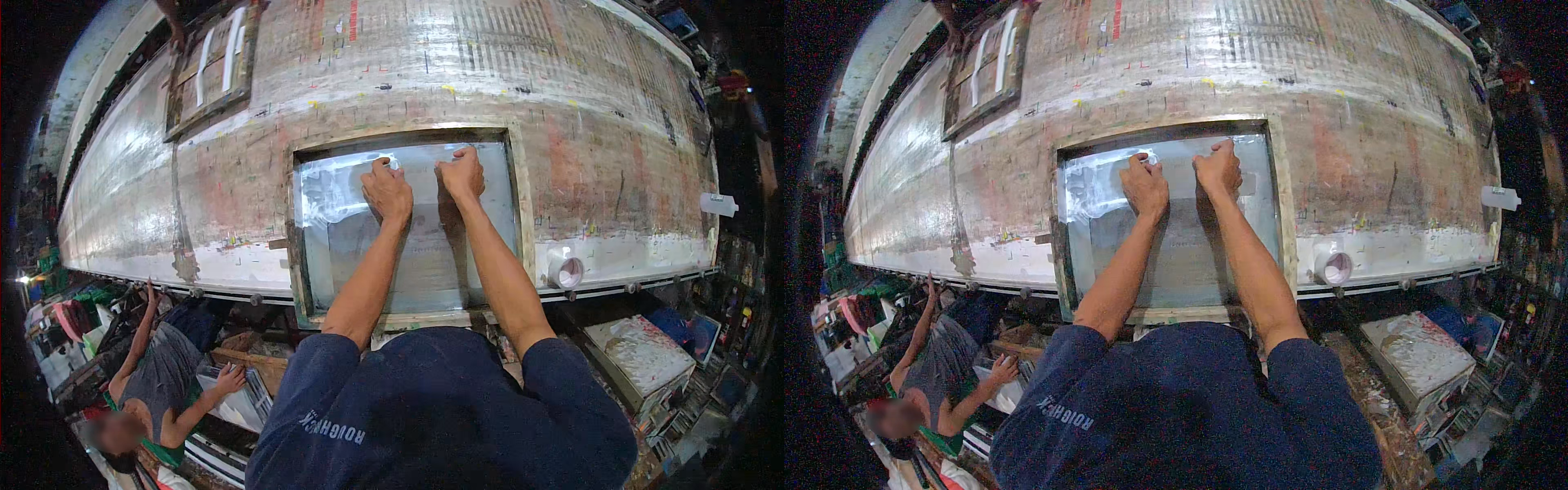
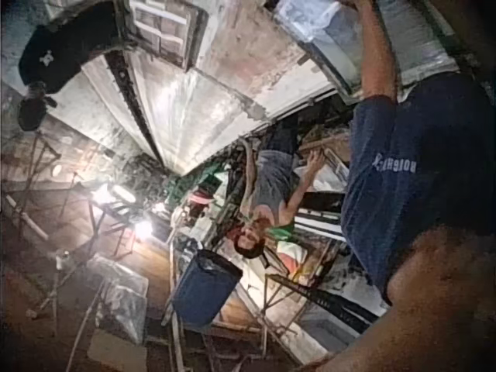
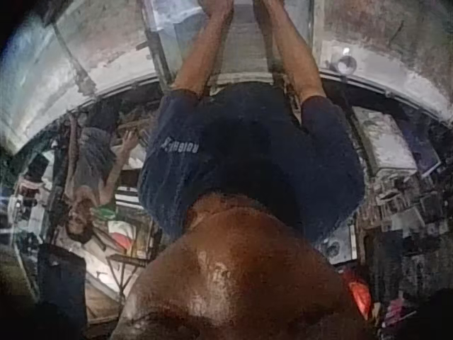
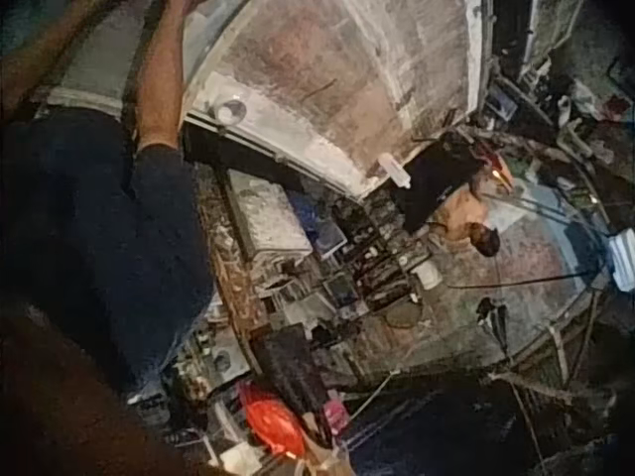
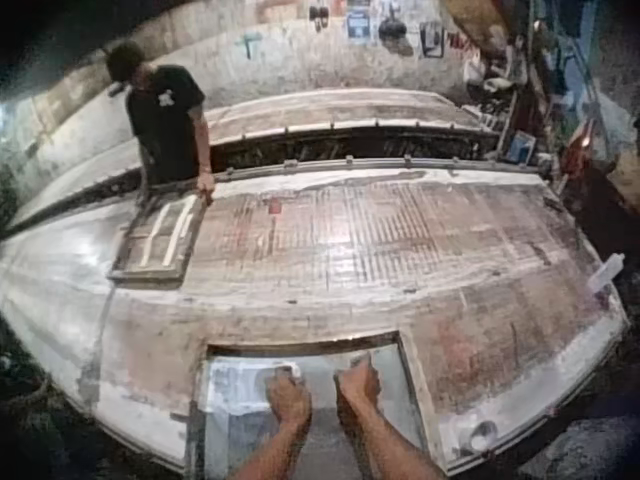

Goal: The person places and tapes a transparent film onto a silkscreen frame, smoothing it down by hand. The person then moves the frame aside and wipes down the printing table with a cloth.

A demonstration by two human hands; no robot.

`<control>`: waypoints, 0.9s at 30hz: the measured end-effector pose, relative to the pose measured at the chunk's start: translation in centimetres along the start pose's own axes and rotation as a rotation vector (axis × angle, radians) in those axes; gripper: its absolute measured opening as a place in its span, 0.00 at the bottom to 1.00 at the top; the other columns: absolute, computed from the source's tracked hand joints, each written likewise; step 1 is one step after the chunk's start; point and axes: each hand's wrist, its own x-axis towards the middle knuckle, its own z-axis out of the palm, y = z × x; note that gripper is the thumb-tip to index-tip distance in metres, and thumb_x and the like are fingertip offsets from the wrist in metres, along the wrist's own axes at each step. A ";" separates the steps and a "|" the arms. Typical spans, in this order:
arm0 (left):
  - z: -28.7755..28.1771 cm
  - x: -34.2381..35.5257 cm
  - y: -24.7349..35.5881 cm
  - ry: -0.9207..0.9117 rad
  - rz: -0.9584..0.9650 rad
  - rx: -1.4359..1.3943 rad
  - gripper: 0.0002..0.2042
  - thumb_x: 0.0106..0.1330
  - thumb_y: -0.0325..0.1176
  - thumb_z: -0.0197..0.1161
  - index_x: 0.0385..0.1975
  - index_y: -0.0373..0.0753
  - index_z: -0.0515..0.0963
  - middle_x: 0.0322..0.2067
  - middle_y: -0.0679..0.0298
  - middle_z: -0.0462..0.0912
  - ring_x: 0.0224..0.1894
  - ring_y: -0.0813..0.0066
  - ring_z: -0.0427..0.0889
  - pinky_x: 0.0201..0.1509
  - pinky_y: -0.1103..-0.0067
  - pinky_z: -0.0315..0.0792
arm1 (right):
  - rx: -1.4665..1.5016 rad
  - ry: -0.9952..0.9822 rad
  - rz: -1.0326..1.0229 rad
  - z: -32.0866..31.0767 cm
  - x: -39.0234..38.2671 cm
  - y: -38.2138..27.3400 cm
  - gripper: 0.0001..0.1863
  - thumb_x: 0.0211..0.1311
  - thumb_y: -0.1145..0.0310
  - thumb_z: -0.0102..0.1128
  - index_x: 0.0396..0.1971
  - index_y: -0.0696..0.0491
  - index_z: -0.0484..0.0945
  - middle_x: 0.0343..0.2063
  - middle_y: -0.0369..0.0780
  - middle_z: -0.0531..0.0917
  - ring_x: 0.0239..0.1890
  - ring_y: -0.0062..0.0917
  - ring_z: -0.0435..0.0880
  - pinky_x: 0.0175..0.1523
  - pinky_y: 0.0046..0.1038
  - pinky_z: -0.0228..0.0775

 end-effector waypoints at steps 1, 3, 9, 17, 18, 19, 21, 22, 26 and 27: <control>0.1 0.0 0.1 0.018 0.000 -0.003 0.18 0.60 0.31 0.70 0.49 0.39 0.76 0.34 0.58 0.79 0.44 0.57 0.75 0.51 0.63 0.68 | 0.006 -0.002 -0.004 0.0 0.1 0.1 0.28 0.50 0.59 0.75 0.50 0.49 0.73 0.48 0.50 0.84 0.53 0.49 0.82 0.57 0.48 0.71; 0.4 -0.1 0.3 0.007 -0.026 0.007 0.17 0.60 0.29 0.69 0.49 0.38 0.76 0.36 0.59 0.81 0.47 0.56 0.74 0.54 0.63 0.65 | -0.017 -0.002 0.005 0.2 0.4 0.2 0.29 0.49 0.59 0.75 0.50 0.49 0.73 0.47 0.50 0.84 0.53 0.49 0.82 0.57 0.48 0.72; 0.5 0.0 0.3 -0.008 -0.010 0.073 0.18 0.61 0.30 0.69 0.49 0.37 0.75 0.41 0.58 0.83 0.52 0.56 0.73 0.58 0.62 0.62 | -0.049 0.008 -0.002 0.1 0.6 0.3 0.29 0.48 0.59 0.76 0.49 0.49 0.74 0.46 0.50 0.84 0.52 0.49 0.83 0.56 0.48 0.73; 0.2 -0.4 -0.1 0.126 0.051 0.283 0.30 0.59 0.37 0.71 0.60 0.37 0.68 0.57 0.51 0.71 0.61 0.50 0.67 0.63 0.57 0.60 | -0.056 0.000 -0.004 -0.3 0.4 0.1 0.30 0.47 0.58 0.77 0.50 0.50 0.74 0.46 0.49 0.85 0.51 0.48 0.83 0.56 0.47 0.72; -0.4 0.0 -0.4 0.152 0.137 0.299 0.34 0.59 0.40 0.72 0.62 0.37 0.65 0.60 0.49 0.66 0.65 0.47 0.61 0.67 0.55 0.56 | -0.067 0.000 0.011 -0.3 0.4 0.1 0.30 0.47 0.58 0.77 0.50 0.50 0.74 0.46 0.48 0.85 0.51 0.47 0.83 0.56 0.46 0.72; -0.9 0.4 -0.7 0.115 0.162 0.330 0.38 0.58 0.44 0.73 0.64 0.36 0.62 0.62 0.48 0.61 0.69 0.44 0.55 0.70 0.53 0.52 | -0.058 -0.001 0.004 -0.4 0.4 0.1 0.30 0.47 0.58 0.77 0.50 0.50 0.74 0.46 0.48 0.85 0.51 0.47 0.83 0.56 0.46 0.72; -1.8 1.5 -1.2 0.170 0.211 0.286 0.40 0.57 0.48 0.73 0.66 0.36 0.61 0.64 0.46 0.58 0.72 0.44 0.49 0.73 0.51 0.47 | -0.073 -0.007 0.010 -0.5 0.4 0.1 0.31 0.46 0.57 0.77 0.50 0.50 0.74 0.47 0.48 0.84 0.52 0.47 0.83 0.56 0.46 0.72; -2.1 2.0 -1.3 0.139 0.163 0.261 0.43 0.56 0.52 0.73 0.67 0.35 0.60 0.66 0.45 0.56 0.75 0.43 0.44 0.75 0.50 0.42 | -0.070 -0.011 0.008 -0.5 0.4 0.1 0.31 0.46 0.57 0.77 0.50 0.50 0.74 0.47 0.48 0.84 0.52 0.47 0.83 0.56 0.46 0.72; -1.7 3.0 -1.3 0.055 0.096 0.380 0.46 0.60 0.61 0.65 0.69 0.34 0.57 0.73 0.42 0.45 0.77 0.42 0.33 0.75 0.44 0.32 | -0.046 -0.015 0.004 -0.4 0.5 0.2 0.31 0.45 0.58 0.76 0.50 0.50 0.75 0.47 0.48 0.84 0.53 0.46 0.82 0.56 0.46 0.72; -1.3 2.9 -1.3 0.006 0.051 0.413 0.46 0.60 0.61 0.65 0.69 0.34 0.57 0.73 0.42 0.45 0.77 0.42 0.33 0.75 0.44 0.32 | -0.048 -0.010 0.015 -0.3 0.6 0.3 0.31 0.44 0.58 0.76 0.49 0.50 0.75 0.47 0.48 0.84 0.53 0.46 0.82 0.56 0.45 0.72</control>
